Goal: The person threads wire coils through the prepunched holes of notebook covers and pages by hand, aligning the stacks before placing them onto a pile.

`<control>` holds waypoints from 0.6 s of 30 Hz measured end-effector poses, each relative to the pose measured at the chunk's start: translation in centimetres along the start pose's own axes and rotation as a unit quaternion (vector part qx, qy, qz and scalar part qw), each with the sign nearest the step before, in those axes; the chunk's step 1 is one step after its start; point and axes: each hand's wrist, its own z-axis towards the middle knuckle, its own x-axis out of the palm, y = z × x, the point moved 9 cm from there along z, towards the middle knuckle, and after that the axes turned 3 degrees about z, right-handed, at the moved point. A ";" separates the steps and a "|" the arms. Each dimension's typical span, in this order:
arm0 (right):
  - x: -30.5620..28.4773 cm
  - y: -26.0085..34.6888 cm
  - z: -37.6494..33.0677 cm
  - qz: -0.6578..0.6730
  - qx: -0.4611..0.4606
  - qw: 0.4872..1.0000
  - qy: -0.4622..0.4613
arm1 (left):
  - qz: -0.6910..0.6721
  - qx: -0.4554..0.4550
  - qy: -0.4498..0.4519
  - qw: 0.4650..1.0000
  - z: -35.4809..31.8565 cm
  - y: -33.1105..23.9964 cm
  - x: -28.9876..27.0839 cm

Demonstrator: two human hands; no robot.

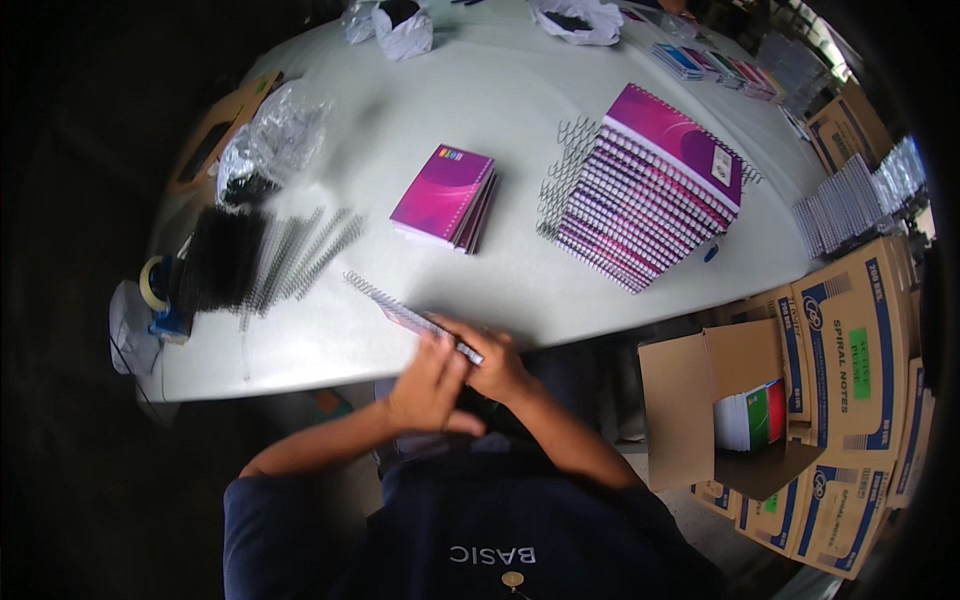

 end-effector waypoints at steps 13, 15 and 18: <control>-1.7 -1.3 2.0 -0.075 -0.004 0.997 0.009 | 0.038 -0.053 0.043 0.997 10.4 1.8 -5.7; -1.6 -1.9 1.9 -0.066 0.021 0.997 0.019 | -0.009 -0.088 0.112 0.990 10.8 3.1 -5.4; -1.7 -2.8 1.6 -0.026 0.075 0.997 0.020 | -0.062 -0.109 0.150 0.981 11.8 3.3 -5.4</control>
